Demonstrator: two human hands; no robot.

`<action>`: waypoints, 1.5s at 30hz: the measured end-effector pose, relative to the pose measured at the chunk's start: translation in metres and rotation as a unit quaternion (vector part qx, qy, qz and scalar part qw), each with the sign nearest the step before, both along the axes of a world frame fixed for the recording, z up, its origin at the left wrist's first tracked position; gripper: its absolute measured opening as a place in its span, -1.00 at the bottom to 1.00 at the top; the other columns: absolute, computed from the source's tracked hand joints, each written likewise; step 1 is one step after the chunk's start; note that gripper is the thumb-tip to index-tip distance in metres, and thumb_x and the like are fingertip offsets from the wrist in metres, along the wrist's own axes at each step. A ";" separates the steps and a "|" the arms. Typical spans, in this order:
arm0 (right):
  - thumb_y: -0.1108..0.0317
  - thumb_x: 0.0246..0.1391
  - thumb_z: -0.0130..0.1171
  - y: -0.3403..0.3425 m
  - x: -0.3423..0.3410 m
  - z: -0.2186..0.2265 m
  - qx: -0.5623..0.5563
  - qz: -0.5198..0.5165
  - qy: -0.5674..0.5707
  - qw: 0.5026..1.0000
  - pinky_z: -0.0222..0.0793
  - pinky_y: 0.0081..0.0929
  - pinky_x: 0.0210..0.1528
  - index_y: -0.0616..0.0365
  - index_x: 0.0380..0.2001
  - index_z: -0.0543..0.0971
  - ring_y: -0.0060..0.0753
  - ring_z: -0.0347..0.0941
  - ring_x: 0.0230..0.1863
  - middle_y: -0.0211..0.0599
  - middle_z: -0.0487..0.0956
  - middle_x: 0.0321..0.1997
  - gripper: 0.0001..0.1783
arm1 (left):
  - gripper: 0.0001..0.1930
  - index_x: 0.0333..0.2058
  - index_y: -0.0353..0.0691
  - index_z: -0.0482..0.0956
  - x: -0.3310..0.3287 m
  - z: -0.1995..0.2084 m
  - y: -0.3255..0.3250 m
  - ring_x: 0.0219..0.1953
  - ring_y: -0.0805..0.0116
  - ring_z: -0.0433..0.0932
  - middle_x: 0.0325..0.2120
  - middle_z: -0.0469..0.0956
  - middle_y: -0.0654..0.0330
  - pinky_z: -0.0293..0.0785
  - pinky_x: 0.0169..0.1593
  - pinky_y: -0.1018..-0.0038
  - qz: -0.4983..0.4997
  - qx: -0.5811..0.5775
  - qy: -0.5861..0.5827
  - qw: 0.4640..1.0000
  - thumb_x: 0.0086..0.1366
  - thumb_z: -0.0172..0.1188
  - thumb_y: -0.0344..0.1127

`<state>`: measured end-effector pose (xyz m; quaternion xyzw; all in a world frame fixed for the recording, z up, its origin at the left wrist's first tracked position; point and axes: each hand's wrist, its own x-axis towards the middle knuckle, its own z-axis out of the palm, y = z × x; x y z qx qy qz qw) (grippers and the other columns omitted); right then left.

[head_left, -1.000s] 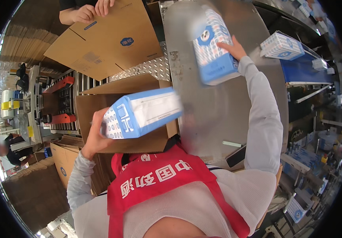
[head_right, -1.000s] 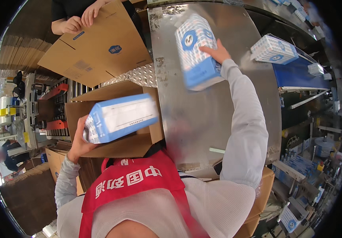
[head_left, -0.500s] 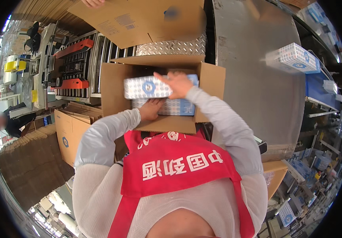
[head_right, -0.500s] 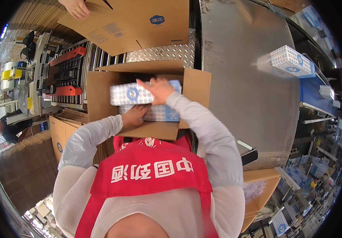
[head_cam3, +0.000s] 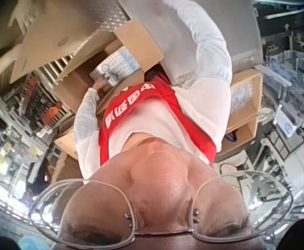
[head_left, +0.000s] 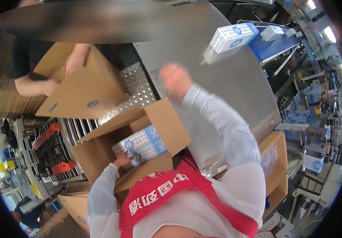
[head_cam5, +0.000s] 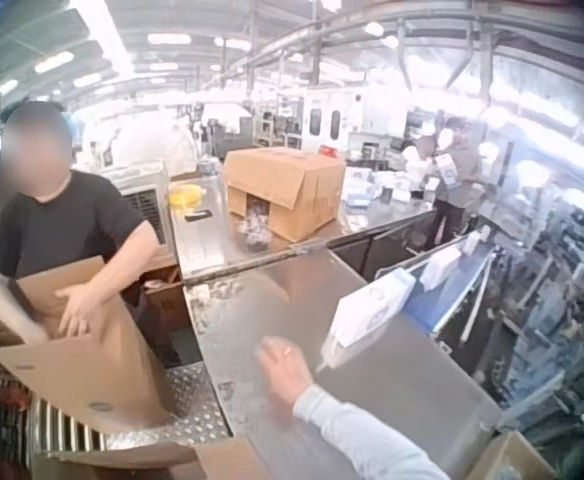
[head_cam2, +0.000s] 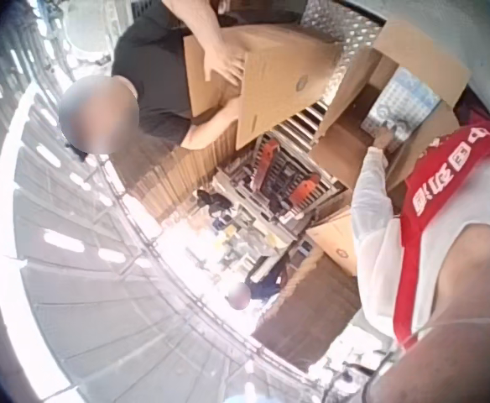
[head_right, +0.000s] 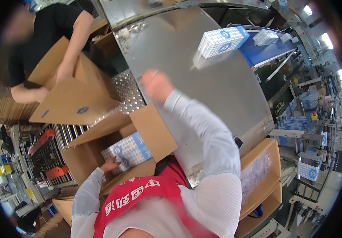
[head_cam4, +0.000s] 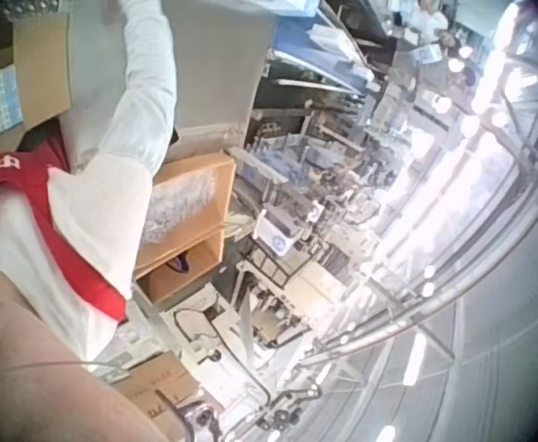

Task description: The person packs small blue and white patterned boxes into larger brown cardboard boxes on a metal table. They arrange the items by hand, close the flaps of the cardboard boxes, and move them to a conveyor belt.

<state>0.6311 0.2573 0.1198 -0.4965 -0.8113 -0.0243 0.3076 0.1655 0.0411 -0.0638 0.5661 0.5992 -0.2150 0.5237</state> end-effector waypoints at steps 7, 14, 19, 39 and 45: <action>0.25 0.14 0.03 0.107 0.247 -0.007 -0.250 -0.381 -0.172 0.873 -0.48 0.50 0.33 -0.05 -0.12 0.64 -0.03 -0.17 0.49 -0.33 0.20 0.40 -0.71 | -0.61 0.03 -0.31 0.49 0.143 0.133 0.054 -0.21 0.14 0.60 -0.21 0.59 -0.03 0.54 -0.15 0.29 0.022 0.234 -0.146 0.961 0.27 0.20 -0.27; 0.17 0.02 0.26 -0.077 0.157 0.015 -0.024 -0.083 0.040 0.995 -0.29 0.20 0.43 -0.04 -0.13 0.60 -0.14 0.04 0.41 -0.38 0.35 0.24 -0.67 | -0.15 0.30 -0.19 0.11 0.338 0.228 0.126 0.13 -0.30 0.20 0.13 0.21 -0.23 0.19 0.21 0.04 -0.172 0.581 -0.183 0.775 0.09 0.33 -0.12; 0.19 0.12 0.17 -0.190 0.200 -0.020 -0.063 -0.307 0.101 0.944 -0.10 0.04 0.37 0.07 0.11 0.46 -0.03 0.11 0.34 -0.15 0.32 0.25 -0.52 | 0.09 0.36 -0.10 0.03 0.445 0.189 0.173 0.16 -0.24 0.20 0.14 0.18 -0.28 0.19 0.20 0.05 -0.136 0.482 -0.092 0.860 -0.10 0.42 0.08; -0.18 -0.02 0.20 -0.650 0.117 -0.205 -0.427 -0.767 0.245 0.412 0.28 -0.07 0.17 0.13 0.20 0.33 0.06 0.35 0.17 0.17 0.37 0.19 -0.17 | -0.08 0.26 -0.02 0.28 0.049 0.232 0.012 0.17 -0.19 0.24 0.18 0.17 -0.17 0.20 0.20 0.09 -0.165 0.556 -0.122 0.806 -0.18 0.41 -0.48; -0.10 0.00 0.17 -0.619 0.157 -0.179 -0.423 -0.747 0.250 0.448 0.31 -0.08 0.15 0.15 0.13 0.39 0.07 0.38 0.13 0.16 0.41 0.15 -0.28 | -0.10 0.29 0.22 0.24 0.014 0.079 0.048 0.20 -0.18 0.15 0.17 0.16 -0.14 0.00 0.28 -0.08 -0.141 0.545 0.016 0.826 -0.08 0.14 -0.61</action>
